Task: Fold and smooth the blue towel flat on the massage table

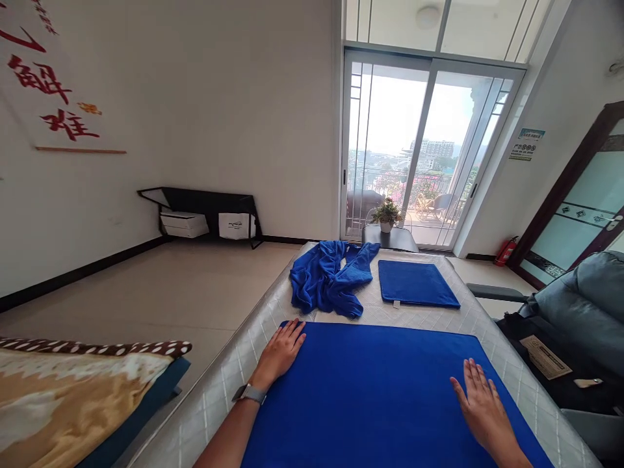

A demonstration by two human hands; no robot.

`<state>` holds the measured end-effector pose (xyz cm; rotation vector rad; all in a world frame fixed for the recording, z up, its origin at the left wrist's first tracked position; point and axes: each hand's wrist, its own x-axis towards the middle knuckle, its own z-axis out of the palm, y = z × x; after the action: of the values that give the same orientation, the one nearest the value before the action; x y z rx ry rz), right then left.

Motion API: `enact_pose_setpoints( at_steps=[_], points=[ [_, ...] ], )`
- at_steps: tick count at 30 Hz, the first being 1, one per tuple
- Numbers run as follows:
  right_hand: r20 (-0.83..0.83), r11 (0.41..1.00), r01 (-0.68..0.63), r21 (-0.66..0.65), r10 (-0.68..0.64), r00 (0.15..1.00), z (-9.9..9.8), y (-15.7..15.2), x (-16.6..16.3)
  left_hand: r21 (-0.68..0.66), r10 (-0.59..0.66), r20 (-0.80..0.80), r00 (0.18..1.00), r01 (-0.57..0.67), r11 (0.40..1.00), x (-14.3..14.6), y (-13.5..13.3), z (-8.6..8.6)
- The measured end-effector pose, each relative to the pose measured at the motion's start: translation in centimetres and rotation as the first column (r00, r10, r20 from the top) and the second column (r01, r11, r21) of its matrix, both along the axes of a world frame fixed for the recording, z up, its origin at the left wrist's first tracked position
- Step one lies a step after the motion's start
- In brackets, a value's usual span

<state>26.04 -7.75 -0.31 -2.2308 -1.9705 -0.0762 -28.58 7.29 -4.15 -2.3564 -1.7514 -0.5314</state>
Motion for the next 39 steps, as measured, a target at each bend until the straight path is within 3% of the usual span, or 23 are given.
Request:
enact_pose_setpoints(
  at_steps=[4,8,10,13,16,22,28,34,39],
  points=[
    [-0.151,0.981,-0.165,-0.101,0.149,0.977,4.1,0.3,-11.6,-0.005,0.002,0.011,1.000,-0.002,1.000,0.0,0.0,0.1],
    [-0.250,0.896,-0.436,-0.078,0.406,0.879,6.7,-0.4,-21.8,-0.019,0.002,0.011,1.000,-0.002,1.000,0.0,0.0,0.2],
    [-0.267,0.832,-0.554,-0.008,0.532,0.803,6.7,-1.0,-25.4,-0.015,0.000,0.011,1.000,0.000,1.000,0.0,0.0,0.2],
    [-0.277,0.733,-0.677,0.067,0.665,0.693,5.2,-1.7,-29.0,0.002,-0.009,0.009,1.000,0.009,1.000,0.0,0.1,-0.1],
    [-0.301,0.682,-0.731,0.021,0.702,0.646,3.0,-1.8,-30.7,0.009,-0.004,0.008,1.000,0.004,1.000,0.0,0.2,-0.3],
    [-0.349,0.685,-0.726,-0.059,0.667,0.658,1.2,-1.8,-30.0,-0.003,-0.016,0.034,0.999,0.016,1.000,-0.1,0.3,-0.3],
    [-0.331,0.749,-0.655,-0.098,0.597,0.731,1.0,-1.9,-25.0,-0.043,0.012,0.026,1.000,-0.010,0.999,0.0,0.1,-0.1],
    [-0.230,0.900,-0.378,-0.219,0.329,0.916,0.8,-2.4,-17.7,-0.038,0.018,0.010,1.000,-0.018,0.999,-0.1,0.2,-0.2],
    [-0.127,0.963,-0.133,-0.232,0.106,0.986,-0.2,-2.9,-10.6,-0.028,-0.001,0.000,1.000,0.001,1.000,-0.2,0.1,-0.2]
  ],
)
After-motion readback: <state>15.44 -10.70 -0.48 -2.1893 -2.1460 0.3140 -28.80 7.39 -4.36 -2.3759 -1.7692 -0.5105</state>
